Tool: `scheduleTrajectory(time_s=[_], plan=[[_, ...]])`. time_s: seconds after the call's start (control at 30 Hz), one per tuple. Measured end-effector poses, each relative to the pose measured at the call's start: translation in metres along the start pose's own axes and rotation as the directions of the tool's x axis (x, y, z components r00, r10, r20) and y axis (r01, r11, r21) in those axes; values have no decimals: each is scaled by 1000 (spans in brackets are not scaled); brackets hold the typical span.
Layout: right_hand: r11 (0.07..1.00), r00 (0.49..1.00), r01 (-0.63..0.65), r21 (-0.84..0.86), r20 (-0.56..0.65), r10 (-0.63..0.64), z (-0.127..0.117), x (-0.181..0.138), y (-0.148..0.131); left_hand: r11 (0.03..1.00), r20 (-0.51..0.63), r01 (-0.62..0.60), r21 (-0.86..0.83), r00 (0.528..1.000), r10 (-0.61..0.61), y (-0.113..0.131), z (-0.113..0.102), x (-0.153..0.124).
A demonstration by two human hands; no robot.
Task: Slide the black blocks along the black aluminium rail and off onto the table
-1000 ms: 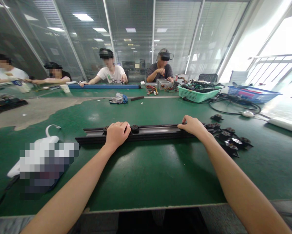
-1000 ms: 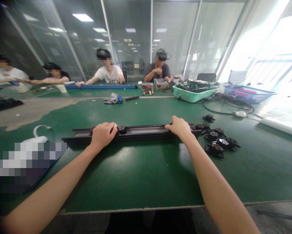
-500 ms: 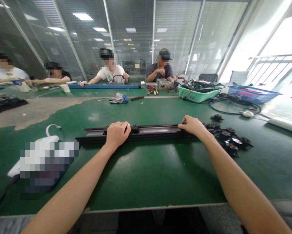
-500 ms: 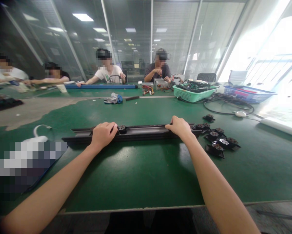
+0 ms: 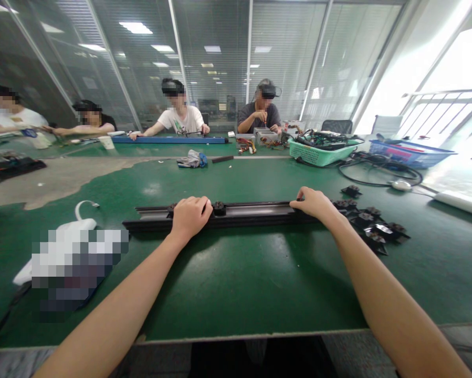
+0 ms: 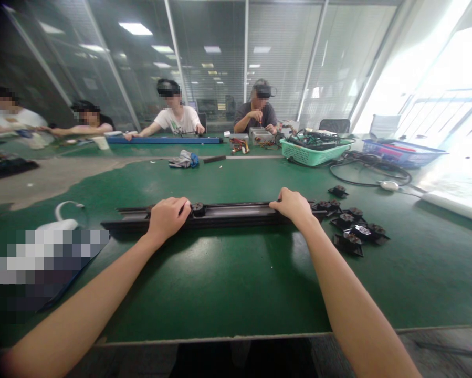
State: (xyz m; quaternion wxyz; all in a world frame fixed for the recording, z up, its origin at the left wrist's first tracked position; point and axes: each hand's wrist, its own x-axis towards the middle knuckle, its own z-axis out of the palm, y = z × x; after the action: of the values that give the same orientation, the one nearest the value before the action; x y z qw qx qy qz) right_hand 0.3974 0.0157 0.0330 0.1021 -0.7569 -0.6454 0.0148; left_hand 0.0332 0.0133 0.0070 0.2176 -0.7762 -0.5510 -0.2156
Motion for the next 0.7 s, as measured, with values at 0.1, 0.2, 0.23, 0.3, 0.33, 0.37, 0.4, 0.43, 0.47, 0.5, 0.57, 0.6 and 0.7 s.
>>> scheduleTrajectory(time_s=[0.1,0.2,0.23,0.3,0.33,0.37,0.4,0.43,0.47,0.5,0.57,0.6,0.7], plan=[[1000,1000,-4,2,6,4,0,0,0,1000,1,-2,16,1000,2,0,-1,0],[1000,1000,-3,3,11,3,-1,0,0,1000,1,-8,27,1000,8,1,-1,0],[1000,1000,-2,4,11,1,-1,0,0,999,1,-10,30,1000,10,1,-1,0],[1000,1000,-1,6,9,1,-1,0,0,999,2,-8,37,1000,8,1,-1,1],[1000,1000,-3,8,7,3,-1,0,0,999,2,-8,40,1000,8,0,-1,1],[1000,1000,-5,10,6,5,-1,0,0,999,3,-9,42,1000,9,0,-1,1],[1000,1000,-7,12,6,7,-1,0,1,999,4,-10,44,1000,10,1,-1,1],[1000,1000,-10,12,6,10,-1,0,1,999,5,-11,45,1000,11,1,-2,1],[1000,1000,-15,10,8,15,0,0,1,999,7,-12,45,1000,12,1,-2,1],[1000,1000,-20,5,11,20,0,0,2,999,8,-13,47,1000,13,1,-2,1],[999,999,-31,-6,21,31,-1,1,3,998,12,-12,55,1000,11,1,-2,1],[999,999,-37,-10,26,37,-1,1,4,998,13,-12,59,1000,11,2,-3,1],[998,997,-60,-13,41,61,-2,2,6,998,14,-12,65,1000,11,2,-3,1]])
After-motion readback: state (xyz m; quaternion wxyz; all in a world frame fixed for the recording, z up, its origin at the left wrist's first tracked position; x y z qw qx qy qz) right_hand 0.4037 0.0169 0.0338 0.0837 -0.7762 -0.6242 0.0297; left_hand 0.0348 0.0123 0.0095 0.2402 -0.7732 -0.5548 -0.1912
